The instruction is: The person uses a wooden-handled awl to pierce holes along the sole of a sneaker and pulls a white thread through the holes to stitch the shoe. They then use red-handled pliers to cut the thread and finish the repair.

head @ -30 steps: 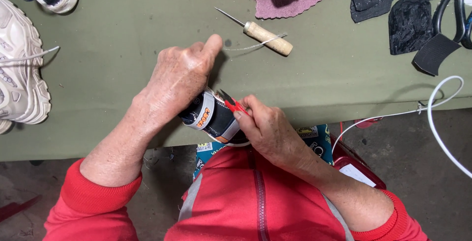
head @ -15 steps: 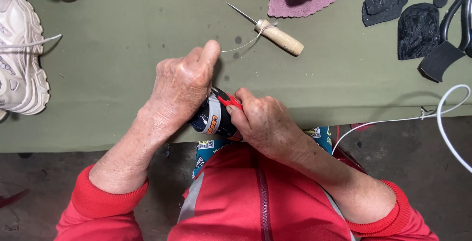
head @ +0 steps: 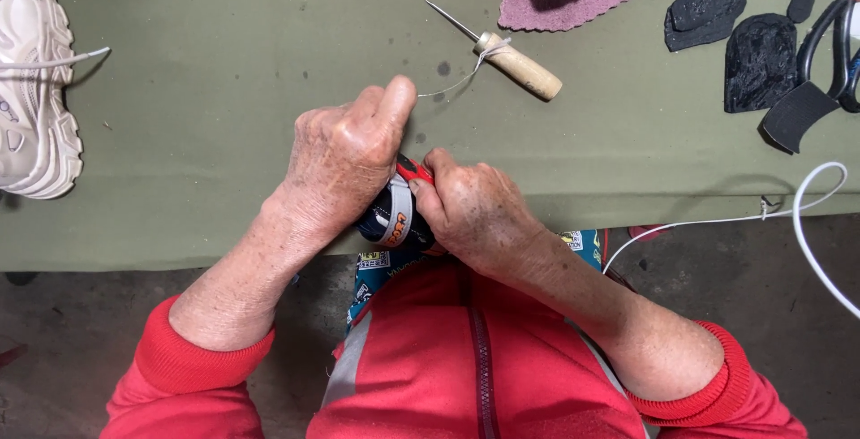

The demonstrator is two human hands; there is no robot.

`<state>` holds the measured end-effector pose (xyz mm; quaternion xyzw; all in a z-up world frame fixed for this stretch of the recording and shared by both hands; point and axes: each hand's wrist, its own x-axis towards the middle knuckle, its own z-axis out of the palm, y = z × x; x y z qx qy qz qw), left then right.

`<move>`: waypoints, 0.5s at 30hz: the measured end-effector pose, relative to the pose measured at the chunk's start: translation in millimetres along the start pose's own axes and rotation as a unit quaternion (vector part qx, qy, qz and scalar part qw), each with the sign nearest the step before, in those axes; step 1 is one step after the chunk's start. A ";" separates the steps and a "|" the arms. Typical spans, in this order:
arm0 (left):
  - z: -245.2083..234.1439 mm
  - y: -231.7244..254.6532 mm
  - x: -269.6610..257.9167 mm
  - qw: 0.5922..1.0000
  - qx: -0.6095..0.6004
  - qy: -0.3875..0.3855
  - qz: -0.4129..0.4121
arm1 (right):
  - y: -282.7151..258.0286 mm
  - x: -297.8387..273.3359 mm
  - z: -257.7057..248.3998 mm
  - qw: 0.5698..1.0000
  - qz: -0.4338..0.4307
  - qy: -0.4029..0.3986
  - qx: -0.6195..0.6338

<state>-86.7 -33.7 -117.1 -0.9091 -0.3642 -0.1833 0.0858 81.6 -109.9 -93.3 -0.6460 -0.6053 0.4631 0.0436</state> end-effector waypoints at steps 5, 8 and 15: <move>2.5 1.4 -0.5 1.000 -0.001 0.003 0.004 | 4.0 4.5 0.9 1.000 0.002 -0.003 0.017; 3.8 0.1 -0.2 1.000 0.004 0.008 0.008 | 7.5 9.4 2.5 1.000 -0.006 -0.015 0.026; 5.0 -1.9 0.8 1.000 -0.002 0.018 0.009 | 4.7 5.6 -2.3 0.998 -0.022 -0.027 0.055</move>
